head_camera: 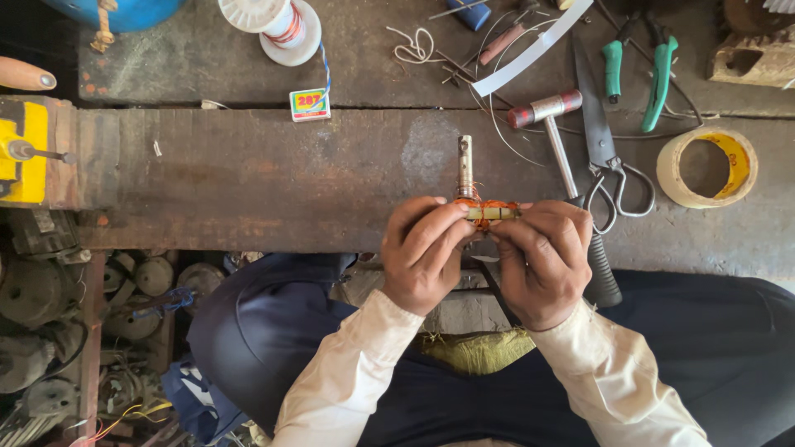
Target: The person sits cross-legged on the floor and repairs a motor armature by hand. They repeatedly cut small strips of white insulating tape with scissors and carefully wrap them around the copper windings and commutator segments of the armature.
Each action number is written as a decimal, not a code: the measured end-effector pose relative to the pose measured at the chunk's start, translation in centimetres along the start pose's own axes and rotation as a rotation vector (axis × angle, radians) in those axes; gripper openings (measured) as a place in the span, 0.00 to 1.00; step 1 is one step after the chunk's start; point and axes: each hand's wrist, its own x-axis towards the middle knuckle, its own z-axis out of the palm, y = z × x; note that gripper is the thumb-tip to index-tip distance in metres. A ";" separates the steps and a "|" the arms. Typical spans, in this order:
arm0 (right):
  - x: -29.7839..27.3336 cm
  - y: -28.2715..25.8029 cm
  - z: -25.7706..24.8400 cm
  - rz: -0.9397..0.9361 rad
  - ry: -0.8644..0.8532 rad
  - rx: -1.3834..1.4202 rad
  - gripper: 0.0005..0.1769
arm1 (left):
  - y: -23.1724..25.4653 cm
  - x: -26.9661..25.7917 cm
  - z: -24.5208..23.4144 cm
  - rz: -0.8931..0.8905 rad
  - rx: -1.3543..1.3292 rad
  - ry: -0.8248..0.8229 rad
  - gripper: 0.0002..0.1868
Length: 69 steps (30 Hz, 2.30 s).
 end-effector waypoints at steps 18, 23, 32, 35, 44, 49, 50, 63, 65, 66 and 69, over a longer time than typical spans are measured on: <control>2.1 1.2 0.3 0.015 -0.074 0.090 0.15 | -0.7 1.1 0.7 -0.018 0.094 -0.022 0.15; 3.7 2.1 0.5 0.005 -0.143 0.134 0.15 | -0.8 1.9 1.0 -0.073 0.117 -0.003 0.15; 4.9 2.1 2.3 -0.011 -0.181 0.187 0.15 | -2.2 1.7 0.8 -0.172 0.117 0.063 0.14; 5.5 2.1 2.3 -0.004 -0.192 0.173 0.15 | -2.0 1.8 0.6 -0.189 0.125 0.036 0.13; 5.0 2.4 -3.2 0.129 -0.290 -0.001 0.17 | -0.4 3.8 -2.0 -0.209 -0.028 0.066 0.18; 4.2 6.1 -7.2 0.228 -0.290 -0.260 0.16 | -2.0 6.7 -4.1 -0.327 -0.134 0.095 0.11; 3.8 6.9 -7.1 0.230 -0.311 -0.335 0.17 | -3.0 7.5 -4.1 -0.372 -0.148 0.068 0.10; 1.1 11.2 -5.7 0.536 -0.473 -0.338 0.38 | -12.0 13.8 4.8 -0.012 0.029 -0.398 0.31; 1.1 11.3 -5.6 0.581 -0.474 -0.333 0.39 | -11.8 14.1 5.7 -0.072 0.041 -0.492 0.29; 1.1 11.2 -5.4 0.593 -0.463 -0.340 0.39 | -11.8 14.1 6.0 -0.098 0.032 -0.562 0.27; 1.6 10.9 -5.8 0.581 -0.428 -0.289 0.42 | -12.2 14.5 5.9 -0.107 0.010 -0.693 0.23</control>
